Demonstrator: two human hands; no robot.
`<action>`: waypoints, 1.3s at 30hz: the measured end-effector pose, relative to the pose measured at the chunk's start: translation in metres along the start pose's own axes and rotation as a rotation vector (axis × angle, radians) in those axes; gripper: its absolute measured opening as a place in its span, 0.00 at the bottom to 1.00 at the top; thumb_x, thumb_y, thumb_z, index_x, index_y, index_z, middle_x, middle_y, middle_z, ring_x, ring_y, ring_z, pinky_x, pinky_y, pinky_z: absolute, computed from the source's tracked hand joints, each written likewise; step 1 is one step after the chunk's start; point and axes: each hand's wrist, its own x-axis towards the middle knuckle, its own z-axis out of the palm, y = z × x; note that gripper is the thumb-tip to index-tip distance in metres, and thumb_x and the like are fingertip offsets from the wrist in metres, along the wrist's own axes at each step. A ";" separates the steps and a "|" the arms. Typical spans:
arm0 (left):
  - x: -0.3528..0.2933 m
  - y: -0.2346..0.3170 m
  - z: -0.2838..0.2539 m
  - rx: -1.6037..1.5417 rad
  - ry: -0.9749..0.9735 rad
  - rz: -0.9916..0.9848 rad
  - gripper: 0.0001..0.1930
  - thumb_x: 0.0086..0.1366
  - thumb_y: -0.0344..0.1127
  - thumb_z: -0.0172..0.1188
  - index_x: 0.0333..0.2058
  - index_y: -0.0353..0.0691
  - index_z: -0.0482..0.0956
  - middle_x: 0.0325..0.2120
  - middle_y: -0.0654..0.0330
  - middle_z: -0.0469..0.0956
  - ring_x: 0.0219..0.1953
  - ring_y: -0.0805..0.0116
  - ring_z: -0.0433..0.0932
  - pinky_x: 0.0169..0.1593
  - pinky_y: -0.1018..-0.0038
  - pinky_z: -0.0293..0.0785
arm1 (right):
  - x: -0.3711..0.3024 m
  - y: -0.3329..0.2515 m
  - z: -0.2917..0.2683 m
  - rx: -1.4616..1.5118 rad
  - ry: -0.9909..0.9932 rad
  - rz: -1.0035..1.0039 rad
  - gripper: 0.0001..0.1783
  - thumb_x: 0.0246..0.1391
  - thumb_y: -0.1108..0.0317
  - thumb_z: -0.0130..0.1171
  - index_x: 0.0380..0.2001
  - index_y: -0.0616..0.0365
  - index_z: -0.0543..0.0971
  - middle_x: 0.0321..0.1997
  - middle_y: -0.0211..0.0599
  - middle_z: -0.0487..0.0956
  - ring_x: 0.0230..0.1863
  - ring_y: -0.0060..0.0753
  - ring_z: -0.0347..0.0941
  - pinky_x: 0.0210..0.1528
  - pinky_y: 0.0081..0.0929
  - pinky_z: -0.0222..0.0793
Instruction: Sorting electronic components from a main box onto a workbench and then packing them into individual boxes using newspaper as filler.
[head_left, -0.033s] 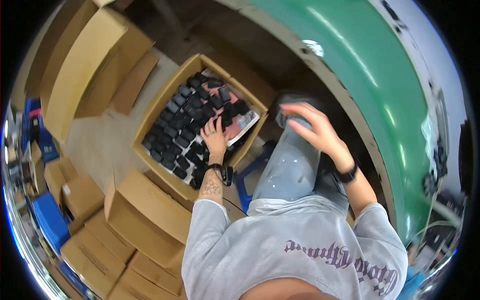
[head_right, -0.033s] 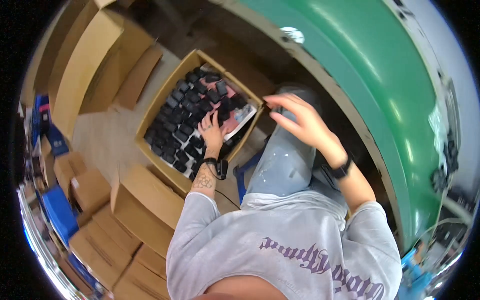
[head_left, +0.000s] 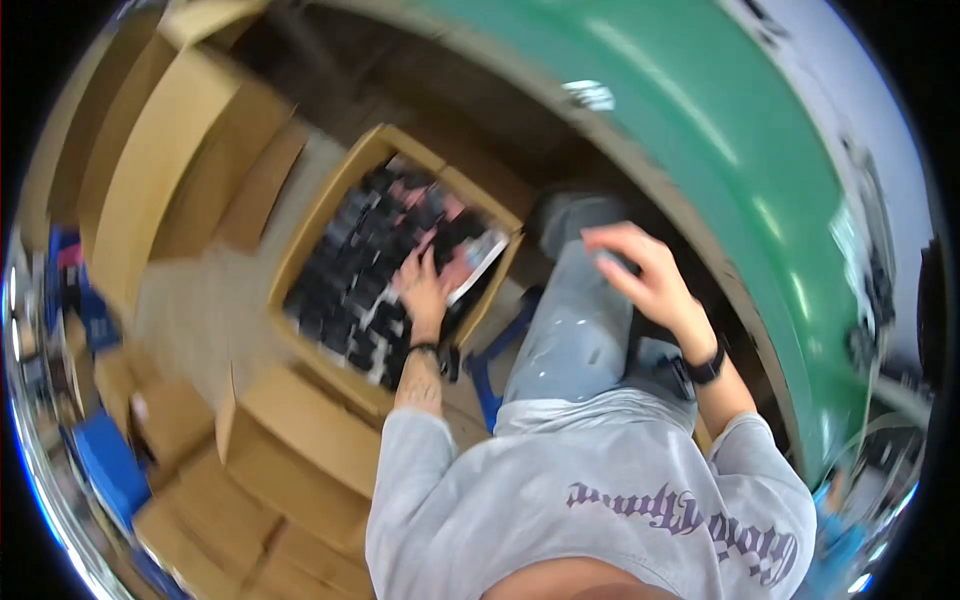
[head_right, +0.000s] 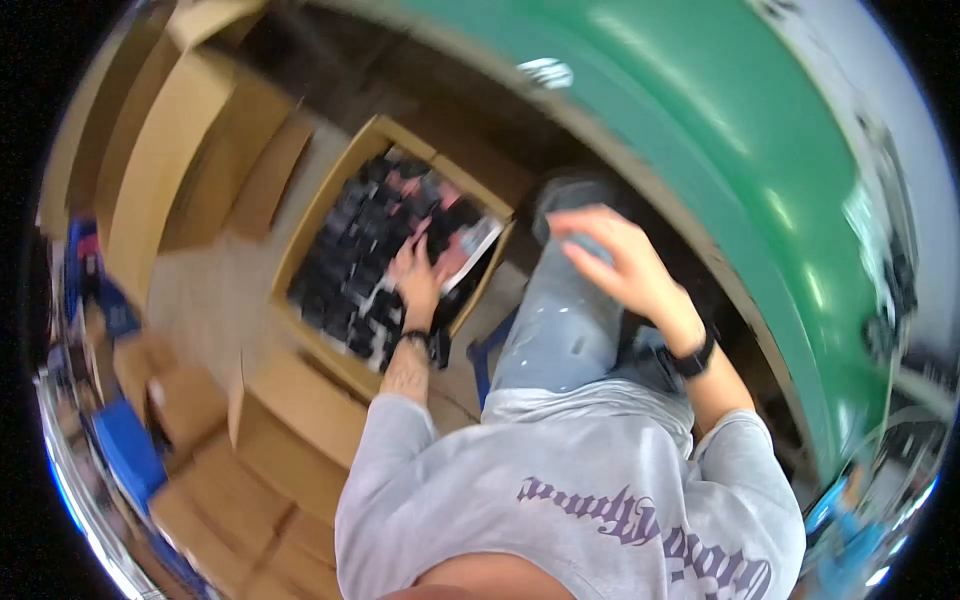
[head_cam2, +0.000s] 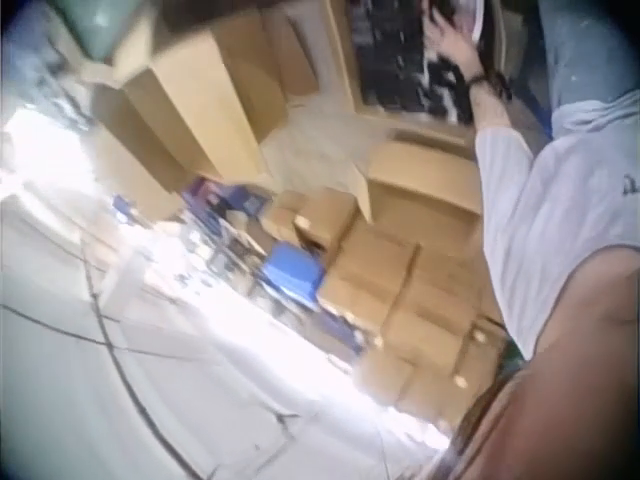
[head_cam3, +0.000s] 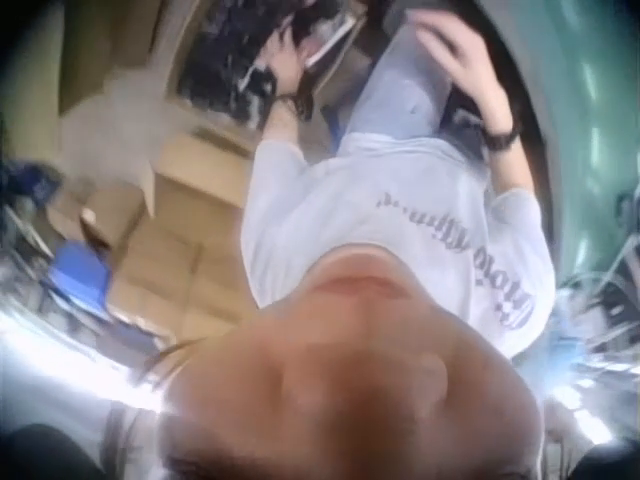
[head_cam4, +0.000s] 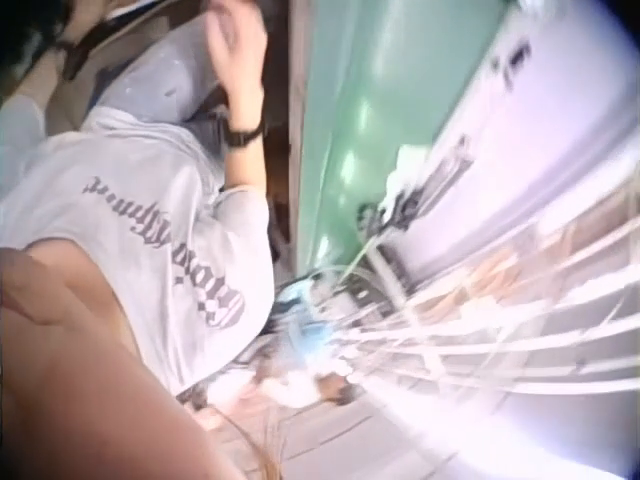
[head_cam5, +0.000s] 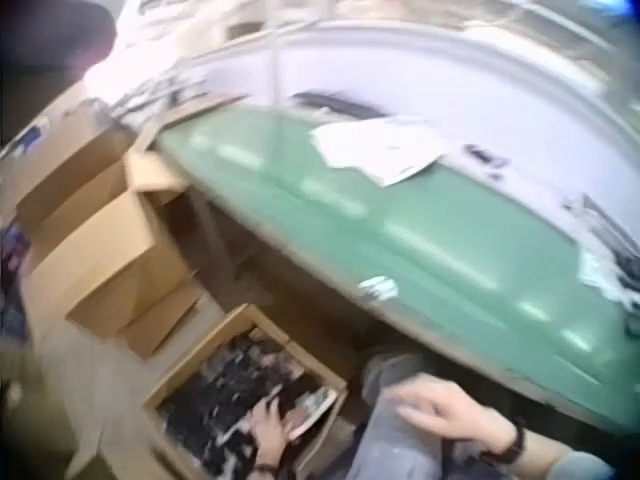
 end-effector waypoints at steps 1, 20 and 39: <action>0.004 0.026 -0.017 -0.063 -0.047 0.027 0.48 0.47 0.51 0.75 0.66 0.52 0.63 0.62 0.56 0.66 0.63 0.52 0.65 0.64 0.55 0.61 | -0.050 -0.016 -0.032 -0.034 0.088 0.059 0.12 0.54 0.79 0.58 0.42 0.61 0.82 0.41 0.41 0.83 0.43 0.40 0.80 0.48 0.33 0.75; 0.016 0.442 -0.330 -1.139 0.167 1.037 0.18 0.63 0.22 0.54 0.53 0.33 0.70 0.42 0.53 0.77 0.41 0.65 0.77 0.47 0.69 0.76 | -0.349 0.091 -0.340 -0.711 0.554 0.550 0.41 0.40 0.50 0.76 0.53 0.65 0.75 0.49 0.53 0.76 0.53 0.54 0.71 0.59 0.40 0.67; 0.029 0.664 -0.216 -0.448 -0.012 1.474 0.48 0.51 0.57 0.71 0.64 0.35 0.63 0.54 0.50 0.69 0.57 0.51 0.67 0.60 0.57 0.64 | -0.395 0.118 -0.383 -1.137 0.645 0.954 0.40 0.52 0.43 0.63 0.61 0.58 0.66 0.54 0.48 0.72 0.54 0.51 0.73 0.48 0.50 0.74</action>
